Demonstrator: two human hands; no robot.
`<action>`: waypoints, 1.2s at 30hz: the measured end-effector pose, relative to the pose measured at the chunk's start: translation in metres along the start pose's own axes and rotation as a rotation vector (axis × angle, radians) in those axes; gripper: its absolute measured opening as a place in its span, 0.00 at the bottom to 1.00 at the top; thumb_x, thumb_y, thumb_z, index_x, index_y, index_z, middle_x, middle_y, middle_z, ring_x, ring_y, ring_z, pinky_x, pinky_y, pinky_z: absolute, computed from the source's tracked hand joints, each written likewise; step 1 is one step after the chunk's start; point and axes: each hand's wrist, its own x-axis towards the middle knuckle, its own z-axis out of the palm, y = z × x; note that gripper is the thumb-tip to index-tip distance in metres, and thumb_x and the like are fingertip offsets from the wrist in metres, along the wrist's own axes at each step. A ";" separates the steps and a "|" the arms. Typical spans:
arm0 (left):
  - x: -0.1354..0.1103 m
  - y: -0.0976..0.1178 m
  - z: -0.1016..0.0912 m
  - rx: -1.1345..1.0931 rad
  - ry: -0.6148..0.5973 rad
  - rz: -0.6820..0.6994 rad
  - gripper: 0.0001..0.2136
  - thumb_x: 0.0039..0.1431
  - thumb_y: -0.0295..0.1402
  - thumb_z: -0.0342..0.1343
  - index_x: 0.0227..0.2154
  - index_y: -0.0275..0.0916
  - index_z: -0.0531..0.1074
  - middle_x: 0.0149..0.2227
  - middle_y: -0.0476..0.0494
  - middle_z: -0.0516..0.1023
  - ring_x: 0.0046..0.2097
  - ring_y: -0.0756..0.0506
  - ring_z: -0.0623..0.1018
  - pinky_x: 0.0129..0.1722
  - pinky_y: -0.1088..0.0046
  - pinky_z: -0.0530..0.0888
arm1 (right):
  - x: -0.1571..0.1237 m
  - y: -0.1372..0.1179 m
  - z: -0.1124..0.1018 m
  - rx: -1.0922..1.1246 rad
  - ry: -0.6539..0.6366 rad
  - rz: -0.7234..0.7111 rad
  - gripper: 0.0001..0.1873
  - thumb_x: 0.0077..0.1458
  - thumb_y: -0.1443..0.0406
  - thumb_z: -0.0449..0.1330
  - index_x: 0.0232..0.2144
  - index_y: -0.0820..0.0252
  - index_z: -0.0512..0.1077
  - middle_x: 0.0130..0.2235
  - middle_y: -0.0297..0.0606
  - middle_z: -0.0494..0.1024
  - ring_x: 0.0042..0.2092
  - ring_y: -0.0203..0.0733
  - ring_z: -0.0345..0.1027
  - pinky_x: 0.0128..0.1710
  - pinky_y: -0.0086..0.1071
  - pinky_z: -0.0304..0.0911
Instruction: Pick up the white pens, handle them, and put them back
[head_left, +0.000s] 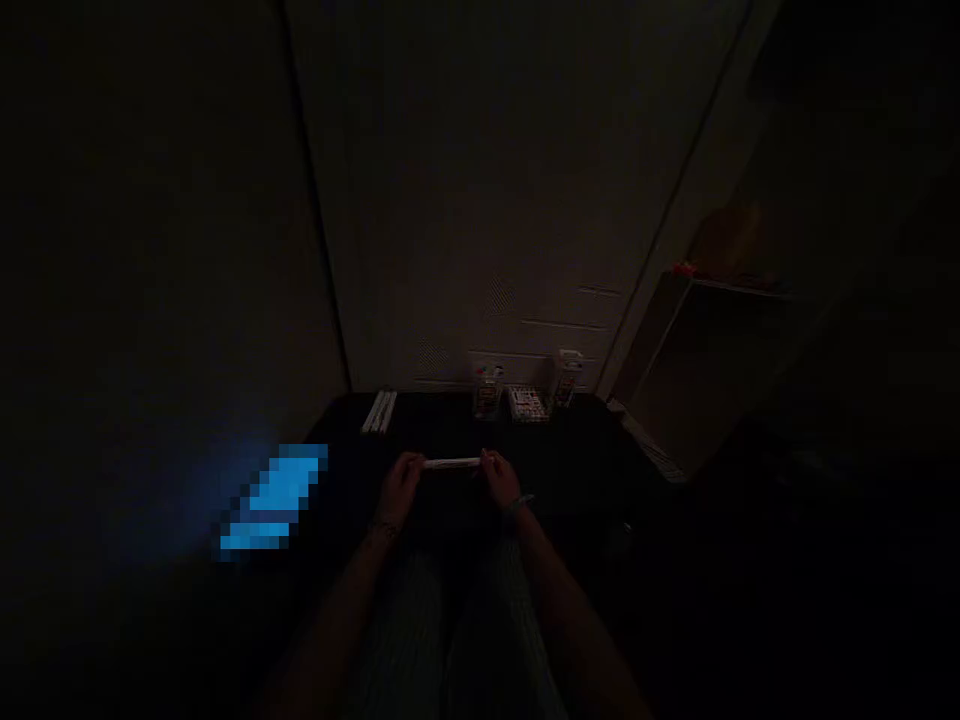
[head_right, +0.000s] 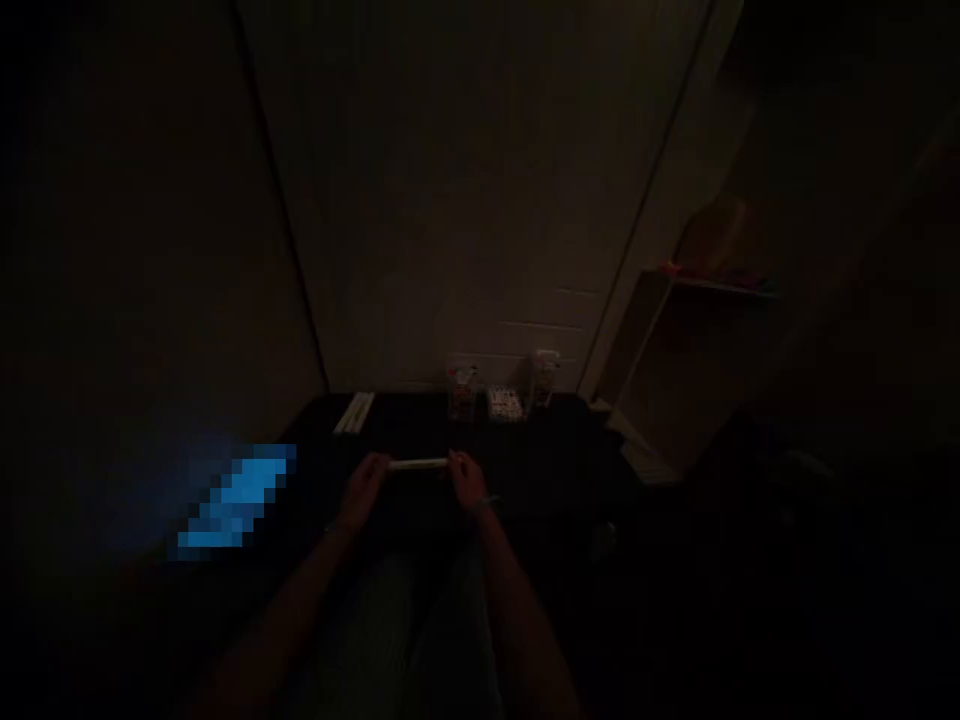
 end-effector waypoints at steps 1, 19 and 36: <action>-0.001 0.001 0.001 0.007 -0.002 -0.006 0.18 0.49 0.50 0.47 0.29 0.39 0.67 0.28 0.51 0.69 0.33 0.49 0.68 0.33 0.77 0.65 | 0.000 0.000 -0.001 -0.004 -0.001 0.014 0.23 0.55 0.49 0.43 0.25 0.59 0.66 0.24 0.31 0.67 0.28 0.33 0.58 0.28 0.24 0.52; -0.004 0.001 0.003 0.164 -0.038 0.014 0.17 0.52 0.49 0.44 0.28 0.39 0.67 0.25 0.53 0.68 0.28 0.50 0.67 0.29 0.78 0.63 | -0.002 -0.007 -0.001 0.001 0.021 0.042 0.22 0.54 0.49 0.43 0.21 0.58 0.61 0.21 0.28 0.59 0.25 0.31 0.52 0.25 0.24 0.48; -0.007 0.007 0.002 0.151 -0.024 0.064 0.17 0.53 0.48 0.44 0.24 0.39 0.64 0.22 0.55 0.63 0.26 0.52 0.64 0.27 0.80 0.61 | -0.001 -0.008 0.001 -0.028 0.065 0.122 0.25 0.50 0.46 0.43 0.15 0.59 0.53 0.19 0.28 0.52 0.23 0.30 0.45 0.21 0.25 0.42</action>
